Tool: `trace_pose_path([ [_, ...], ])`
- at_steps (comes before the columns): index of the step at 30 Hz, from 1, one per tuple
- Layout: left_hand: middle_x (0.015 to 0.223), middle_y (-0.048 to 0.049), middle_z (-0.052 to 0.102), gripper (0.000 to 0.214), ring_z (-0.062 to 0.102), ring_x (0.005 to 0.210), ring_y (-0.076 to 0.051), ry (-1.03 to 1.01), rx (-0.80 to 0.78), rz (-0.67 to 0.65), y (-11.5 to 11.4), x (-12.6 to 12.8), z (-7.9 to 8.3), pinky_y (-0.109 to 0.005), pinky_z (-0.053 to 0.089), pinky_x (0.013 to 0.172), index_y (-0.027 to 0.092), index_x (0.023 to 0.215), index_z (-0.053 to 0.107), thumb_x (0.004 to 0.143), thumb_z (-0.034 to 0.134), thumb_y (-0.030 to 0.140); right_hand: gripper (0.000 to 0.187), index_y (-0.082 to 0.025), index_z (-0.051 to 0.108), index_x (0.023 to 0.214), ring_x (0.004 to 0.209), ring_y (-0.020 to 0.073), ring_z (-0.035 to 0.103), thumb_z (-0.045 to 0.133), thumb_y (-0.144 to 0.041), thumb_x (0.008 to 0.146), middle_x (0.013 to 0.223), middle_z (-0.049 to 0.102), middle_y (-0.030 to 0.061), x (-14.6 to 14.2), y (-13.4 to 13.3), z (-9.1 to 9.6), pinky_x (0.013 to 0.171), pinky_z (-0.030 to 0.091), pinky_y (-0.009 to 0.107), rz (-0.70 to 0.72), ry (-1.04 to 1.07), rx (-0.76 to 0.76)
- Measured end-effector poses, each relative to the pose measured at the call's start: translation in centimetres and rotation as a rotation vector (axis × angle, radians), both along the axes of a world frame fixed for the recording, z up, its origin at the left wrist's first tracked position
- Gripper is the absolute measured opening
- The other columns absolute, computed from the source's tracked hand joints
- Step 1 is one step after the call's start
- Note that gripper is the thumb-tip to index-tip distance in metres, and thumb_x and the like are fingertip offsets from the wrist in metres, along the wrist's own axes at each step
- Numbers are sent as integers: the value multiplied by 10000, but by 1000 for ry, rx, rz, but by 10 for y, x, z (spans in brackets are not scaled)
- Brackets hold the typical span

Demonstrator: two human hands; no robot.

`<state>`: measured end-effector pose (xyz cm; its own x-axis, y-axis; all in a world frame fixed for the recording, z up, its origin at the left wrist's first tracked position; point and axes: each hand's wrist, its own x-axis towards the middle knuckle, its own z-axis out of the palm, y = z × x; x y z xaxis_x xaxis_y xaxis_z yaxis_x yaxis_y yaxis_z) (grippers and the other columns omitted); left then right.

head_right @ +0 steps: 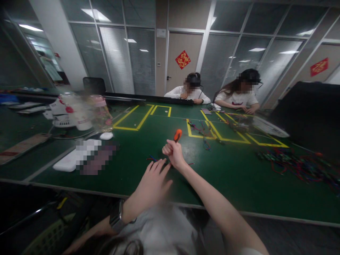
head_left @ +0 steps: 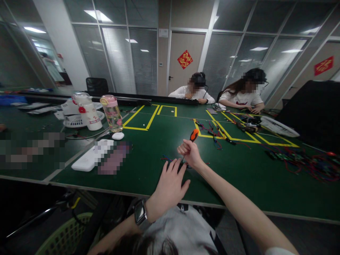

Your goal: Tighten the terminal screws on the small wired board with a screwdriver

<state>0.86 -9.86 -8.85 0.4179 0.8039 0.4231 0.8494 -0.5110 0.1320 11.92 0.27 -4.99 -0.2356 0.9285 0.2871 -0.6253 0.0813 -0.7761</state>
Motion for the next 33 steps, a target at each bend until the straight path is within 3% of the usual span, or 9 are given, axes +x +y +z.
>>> trace_pose_path([
  [17,1444,-133,460,524,399,1333,-292,-6,-24,-4,1,0,1,-521,297,1127,127,1371,446,944,439,431,577,-214,168,458,374,65,148,649,-313,762,390,137,-97,-2,-3,3,434,196,273,-19,-17,-21],
  [33,1423,-137,475,485,418,1315,-306,-7,-14,1,1,-1,0,-534,312,1107,151,1329,491,939,454,437,549,-212,179,439,375,63,150,630,-269,746,388,129,-98,2,-4,7,446,174,281,12,-7,-31],
])
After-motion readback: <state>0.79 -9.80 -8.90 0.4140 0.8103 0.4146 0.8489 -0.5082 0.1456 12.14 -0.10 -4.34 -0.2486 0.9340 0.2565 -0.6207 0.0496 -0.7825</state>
